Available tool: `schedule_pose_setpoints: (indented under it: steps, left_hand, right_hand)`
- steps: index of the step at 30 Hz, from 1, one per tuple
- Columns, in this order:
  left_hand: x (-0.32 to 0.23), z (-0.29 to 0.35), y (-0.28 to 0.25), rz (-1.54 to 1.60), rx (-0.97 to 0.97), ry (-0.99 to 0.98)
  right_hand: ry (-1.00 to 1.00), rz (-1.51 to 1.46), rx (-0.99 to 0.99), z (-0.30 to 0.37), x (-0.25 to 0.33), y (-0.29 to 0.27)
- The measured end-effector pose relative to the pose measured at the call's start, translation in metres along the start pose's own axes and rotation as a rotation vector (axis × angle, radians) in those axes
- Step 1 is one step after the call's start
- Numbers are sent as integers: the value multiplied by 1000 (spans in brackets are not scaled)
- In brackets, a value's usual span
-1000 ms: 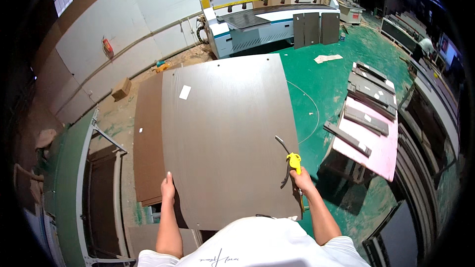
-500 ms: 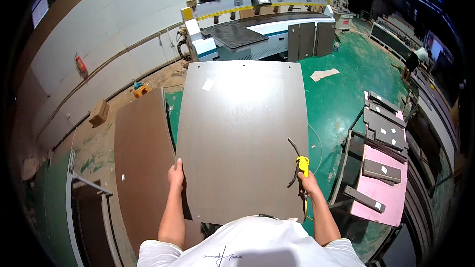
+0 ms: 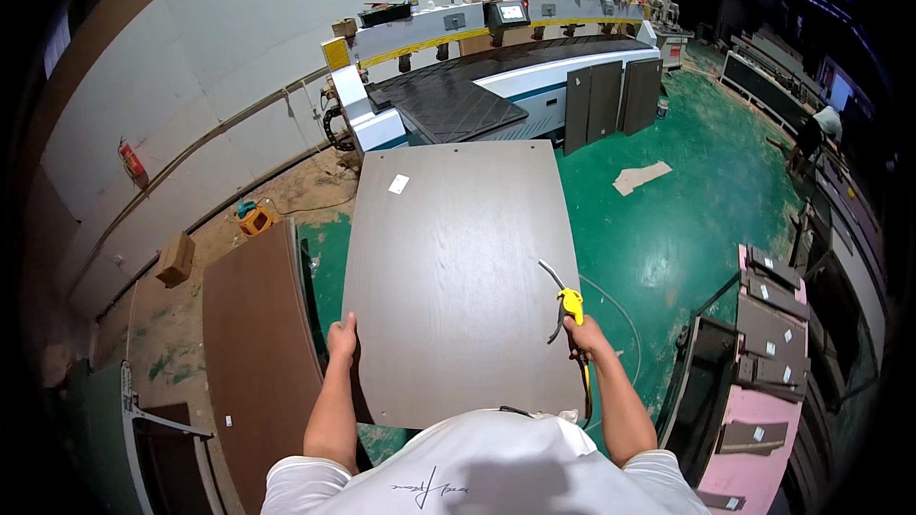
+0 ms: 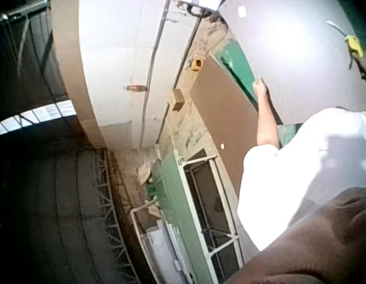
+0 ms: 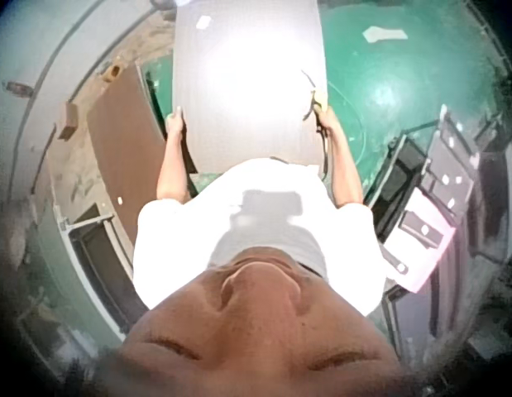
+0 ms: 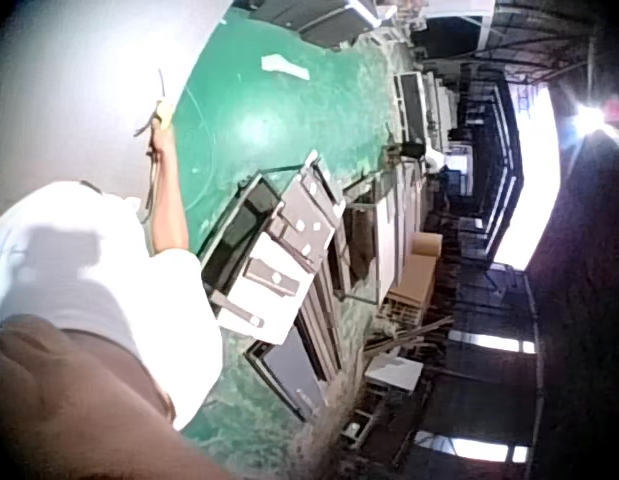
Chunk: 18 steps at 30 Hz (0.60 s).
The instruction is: The person prepares a large flat panel by using a yellow air blower to clean its surface. They then use a blue heat gun to apply heat to the panel's edge and use a scraper to remove a sticker. Finally, they attach a small metal bracket to the panel.
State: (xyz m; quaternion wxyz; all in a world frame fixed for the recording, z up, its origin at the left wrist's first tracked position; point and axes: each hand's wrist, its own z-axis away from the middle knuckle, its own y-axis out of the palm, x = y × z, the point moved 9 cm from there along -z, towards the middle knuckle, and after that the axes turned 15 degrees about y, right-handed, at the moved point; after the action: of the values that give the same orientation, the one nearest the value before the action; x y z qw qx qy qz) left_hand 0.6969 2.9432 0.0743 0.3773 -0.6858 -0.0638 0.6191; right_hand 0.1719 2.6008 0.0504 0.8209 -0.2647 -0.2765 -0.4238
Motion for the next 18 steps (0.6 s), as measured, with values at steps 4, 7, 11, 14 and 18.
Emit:
schedule_pose_setpoints:
  steps: [4,7,11,14,18]
  left_hand:
    - [-20,-101,58,-89,-6,2]
    - [-22,-199,104,-141,10,38]
    - [-89,-337,199,-154,143,94]
    - [-126,-431,249,-159,298,89]
    - [-132,-571,289,-102,316,137]
  right_hand:
    - [52,41,-40,-79,63,4]
    - [99,5,-56,-140,108,16]
    - [150,-49,-187,-237,160,10]
    - [269,-69,-201,-274,197,20]
    - [275,-124,-217,-307,273,62]
